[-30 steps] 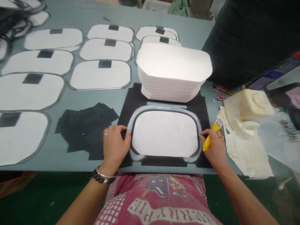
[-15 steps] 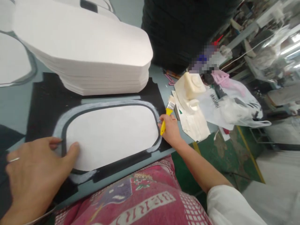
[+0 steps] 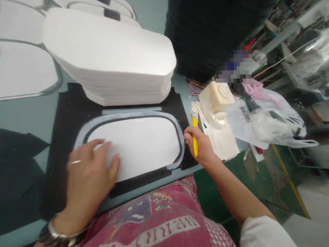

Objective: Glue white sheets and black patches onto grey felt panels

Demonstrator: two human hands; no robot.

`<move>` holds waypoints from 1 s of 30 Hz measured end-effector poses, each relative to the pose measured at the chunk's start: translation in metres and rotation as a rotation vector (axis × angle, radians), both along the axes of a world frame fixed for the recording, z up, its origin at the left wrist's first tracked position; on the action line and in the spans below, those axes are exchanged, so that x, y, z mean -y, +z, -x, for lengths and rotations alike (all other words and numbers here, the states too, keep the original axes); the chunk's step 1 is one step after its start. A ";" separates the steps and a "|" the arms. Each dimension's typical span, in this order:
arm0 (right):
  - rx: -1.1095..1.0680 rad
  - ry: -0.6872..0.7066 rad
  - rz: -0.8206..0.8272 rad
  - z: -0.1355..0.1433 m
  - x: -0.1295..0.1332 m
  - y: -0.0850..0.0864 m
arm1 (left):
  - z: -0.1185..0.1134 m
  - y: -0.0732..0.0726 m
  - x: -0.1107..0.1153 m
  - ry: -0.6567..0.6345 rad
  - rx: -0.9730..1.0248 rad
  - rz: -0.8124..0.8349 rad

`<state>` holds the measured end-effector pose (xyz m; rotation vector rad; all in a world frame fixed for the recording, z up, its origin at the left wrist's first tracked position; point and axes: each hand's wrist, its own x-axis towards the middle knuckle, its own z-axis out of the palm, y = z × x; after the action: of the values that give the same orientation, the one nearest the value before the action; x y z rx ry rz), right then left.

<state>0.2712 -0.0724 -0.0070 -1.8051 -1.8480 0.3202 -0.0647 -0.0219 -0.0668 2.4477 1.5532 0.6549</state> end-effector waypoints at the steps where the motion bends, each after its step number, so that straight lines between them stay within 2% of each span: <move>1: -0.043 0.083 -0.013 0.000 -0.005 0.011 | -0.016 0.008 0.002 -0.073 -0.056 -0.012; 3: -0.061 0.198 -0.066 0.001 -0.024 0.028 | -0.040 0.018 0.003 -0.148 -0.166 0.003; 6: -0.099 0.165 -0.124 0.013 -0.070 0.036 | -0.055 0.021 0.005 -0.179 -0.307 0.066; 10: -0.211 0.129 0.015 0.061 -0.123 0.018 | -0.056 0.022 0.007 -0.170 -0.370 0.139; 13: -0.187 0.156 0.038 0.097 -0.139 0.003 | -0.056 0.023 0.006 -0.158 -0.359 0.173; 16: -0.182 0.186 0.030 0.103 -0.137 -0.003 | -0.056 0.022 0.006 -0.143 -0.327 0.205; 19: -0.145 0.173 -0.004 0.077 -0.129 -0.004 | -0.057 0.020 0.010 -0.154 -0.280 0.237; 21: 0.036 0.086 -0.051 0.059 -0.125 -0.001 | -0.056 0.019 0.013 -0.172 -0.238 0.245; 24: 0.135 0.088 -0.066 0.048 -0.113 0.010 | -0.046 0.022 0.013 -0.203 -0.122 0.231; 26: 0.103 0.097 -0.099 0.051 -0.097 0.020 | -0.024 0.025 0.009 -0.193 0.005 0.234; 27: 0.060 0.094 -0.107 0.054 -0.088 0.023 | -0.007 0.027 0.006 -0.141 0.059 0.234; 28: -0.001 0.089 -0.099 0.056 -0.078 0.025 | 0.013 0.028 0.001 -0.050 0.091 0.226; 30: -0.144 0.074 -0.045 0.058 -0.061 0.022 | 0.063 0.029 -0.011 0.230 0.060 0.181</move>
<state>0.2130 -0.0118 0.0152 -1.6423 -1.8092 0.4214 -0.1277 -0.0108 -0.0380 2.1222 1.8006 0.5877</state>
